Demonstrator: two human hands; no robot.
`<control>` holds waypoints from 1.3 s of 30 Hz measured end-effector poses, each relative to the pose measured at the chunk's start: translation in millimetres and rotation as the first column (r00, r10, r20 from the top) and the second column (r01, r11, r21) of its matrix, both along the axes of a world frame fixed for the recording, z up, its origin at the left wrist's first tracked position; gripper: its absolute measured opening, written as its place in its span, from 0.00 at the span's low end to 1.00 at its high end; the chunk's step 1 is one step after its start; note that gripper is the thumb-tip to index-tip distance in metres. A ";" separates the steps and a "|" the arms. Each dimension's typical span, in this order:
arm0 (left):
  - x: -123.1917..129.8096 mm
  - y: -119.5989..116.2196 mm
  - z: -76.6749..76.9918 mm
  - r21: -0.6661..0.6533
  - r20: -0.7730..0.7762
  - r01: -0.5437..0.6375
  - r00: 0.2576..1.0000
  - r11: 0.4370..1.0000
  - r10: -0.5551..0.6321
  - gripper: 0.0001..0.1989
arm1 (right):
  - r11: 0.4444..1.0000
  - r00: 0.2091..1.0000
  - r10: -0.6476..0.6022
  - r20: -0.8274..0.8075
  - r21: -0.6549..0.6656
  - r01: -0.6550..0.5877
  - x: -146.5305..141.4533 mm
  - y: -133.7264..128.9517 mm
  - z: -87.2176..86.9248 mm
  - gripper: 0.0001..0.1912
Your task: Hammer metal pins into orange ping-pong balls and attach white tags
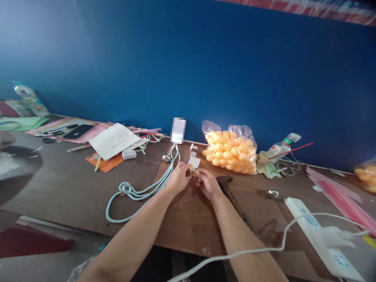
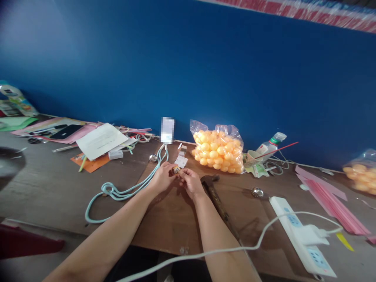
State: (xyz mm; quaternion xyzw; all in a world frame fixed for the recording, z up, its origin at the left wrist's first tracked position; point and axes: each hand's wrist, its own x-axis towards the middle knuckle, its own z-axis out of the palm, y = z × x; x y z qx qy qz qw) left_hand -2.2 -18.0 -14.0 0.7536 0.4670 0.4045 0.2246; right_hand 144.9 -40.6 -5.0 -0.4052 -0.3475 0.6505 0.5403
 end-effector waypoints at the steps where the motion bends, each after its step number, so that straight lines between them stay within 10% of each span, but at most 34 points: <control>1: 0.0 0.1 -0.5 -0.001 0.003 0.002 1.000 1.000 -0.002 0.17 | 1.000 1.000 0.001 -0.001 -0.002 -0.001 0.0 0.0 0.0 0.16; 39: -0.1 -5.5 10.1 -0.011 -0.062 -0.007 0.998 1.000 0.007 0.09 | 0.999 0.999 -0.016 0.033 0.033 0.015 -0.7 -0.3 -2.9 0.16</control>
